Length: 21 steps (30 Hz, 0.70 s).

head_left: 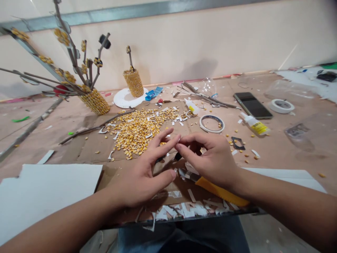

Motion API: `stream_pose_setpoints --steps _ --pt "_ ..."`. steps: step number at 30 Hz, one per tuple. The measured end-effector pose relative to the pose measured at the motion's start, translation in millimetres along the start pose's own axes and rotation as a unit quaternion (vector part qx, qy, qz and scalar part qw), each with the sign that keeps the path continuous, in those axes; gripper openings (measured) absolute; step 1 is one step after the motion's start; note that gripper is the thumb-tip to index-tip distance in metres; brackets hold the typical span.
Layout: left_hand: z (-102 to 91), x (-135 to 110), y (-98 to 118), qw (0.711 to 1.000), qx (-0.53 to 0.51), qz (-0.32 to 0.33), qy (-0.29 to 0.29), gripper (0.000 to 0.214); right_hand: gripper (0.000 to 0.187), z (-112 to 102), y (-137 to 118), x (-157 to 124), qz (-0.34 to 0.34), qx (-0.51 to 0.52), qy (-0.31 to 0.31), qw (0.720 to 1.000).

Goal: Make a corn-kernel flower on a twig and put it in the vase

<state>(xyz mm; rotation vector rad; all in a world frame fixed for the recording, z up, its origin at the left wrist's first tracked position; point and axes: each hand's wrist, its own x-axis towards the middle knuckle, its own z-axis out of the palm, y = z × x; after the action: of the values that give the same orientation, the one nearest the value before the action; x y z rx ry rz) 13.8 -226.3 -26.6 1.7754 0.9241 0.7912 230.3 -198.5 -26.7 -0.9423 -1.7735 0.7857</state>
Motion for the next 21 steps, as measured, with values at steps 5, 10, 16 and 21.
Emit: stream_pose_setpoints --steps 5,10,16,21 --pt "0.9 -1.1 0.7 1.0 -0.001 -0.017 -0.016 0.076 0.01 0.5 -0.9 -0.1 0.005 0.004 0.002 1.0" --pt "0.8 -0.4 2.5 0.999 0.025 -0.008 -0.02 0.08 0.009 0.2 -1.6 -1.3 -0.02 -0.027 0.028 0.999" --pt "2.4 -0.9 6.6 0.99 0.137 0.011 -0.001 0.081 0.011 -2.6 -3.4 -2.0 -0.062 -0.099 0.041 0.992" --pt "8.0 -0.4 5.3 0.96 0.277 0.029 0.042 0.075 0.019 -2.7 -2.4 -0.5 -0.065 -0.131 0.031 0.989"
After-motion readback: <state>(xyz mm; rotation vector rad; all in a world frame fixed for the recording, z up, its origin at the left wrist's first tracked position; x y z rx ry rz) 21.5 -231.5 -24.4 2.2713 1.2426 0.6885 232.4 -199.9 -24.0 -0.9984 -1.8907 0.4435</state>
